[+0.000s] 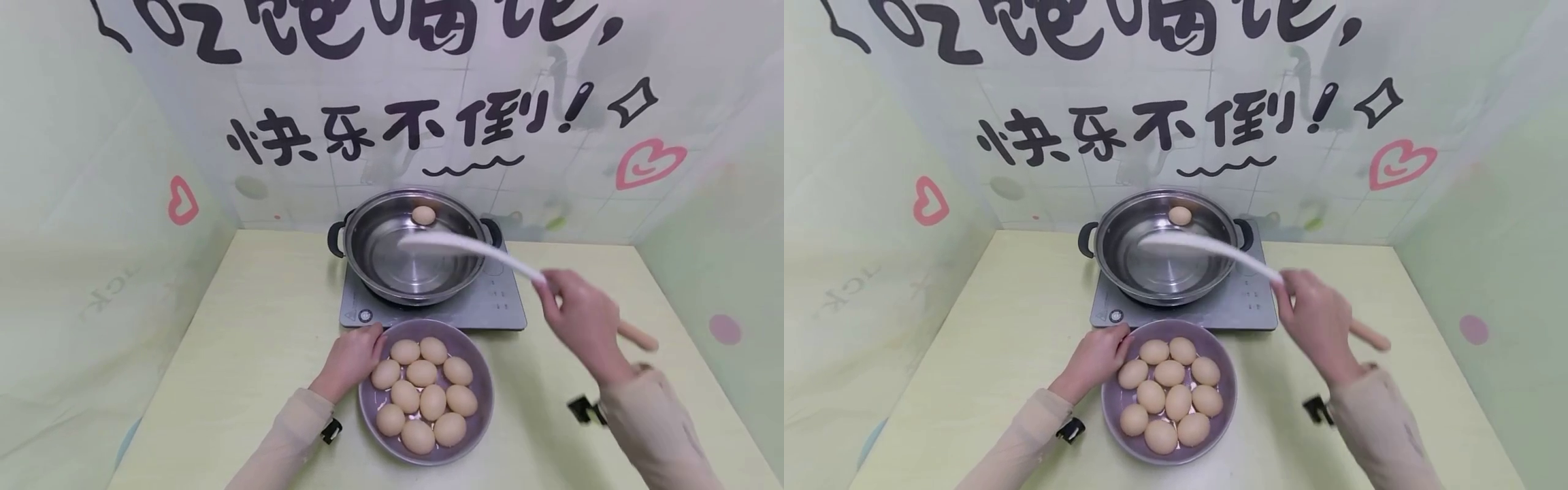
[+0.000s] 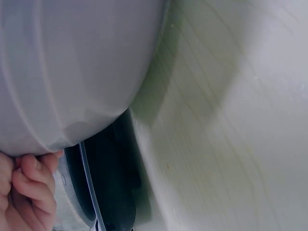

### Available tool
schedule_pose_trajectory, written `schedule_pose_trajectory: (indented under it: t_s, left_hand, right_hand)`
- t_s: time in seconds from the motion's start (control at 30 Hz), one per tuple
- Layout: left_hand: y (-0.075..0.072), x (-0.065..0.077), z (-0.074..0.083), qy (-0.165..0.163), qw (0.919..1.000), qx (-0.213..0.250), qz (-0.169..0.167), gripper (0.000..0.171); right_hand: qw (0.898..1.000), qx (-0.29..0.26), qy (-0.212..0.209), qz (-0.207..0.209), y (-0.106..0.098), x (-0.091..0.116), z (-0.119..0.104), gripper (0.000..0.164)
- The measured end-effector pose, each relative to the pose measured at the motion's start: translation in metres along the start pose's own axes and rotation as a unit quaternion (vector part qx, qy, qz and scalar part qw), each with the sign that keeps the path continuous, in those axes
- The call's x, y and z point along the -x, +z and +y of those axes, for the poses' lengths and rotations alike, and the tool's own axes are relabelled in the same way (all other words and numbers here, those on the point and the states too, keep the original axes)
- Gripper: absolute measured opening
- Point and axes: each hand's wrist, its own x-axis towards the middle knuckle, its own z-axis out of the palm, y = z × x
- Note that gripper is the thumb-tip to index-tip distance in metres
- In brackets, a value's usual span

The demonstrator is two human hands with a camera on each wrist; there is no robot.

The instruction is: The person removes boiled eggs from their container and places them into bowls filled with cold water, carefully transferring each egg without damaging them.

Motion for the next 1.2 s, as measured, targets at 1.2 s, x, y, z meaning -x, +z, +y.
schedule_pose_trajectory:
  t_s: [1.2]
  left_hand:
    - [-0.005, 0.004, 0.001, -0.013, 0.9998, -0.006, -0.016, 0.017]
  right_hand:
    - [0.989, 0.114, -0.02, -0.089, 0.068, -0.045, -0.004, 0.022]
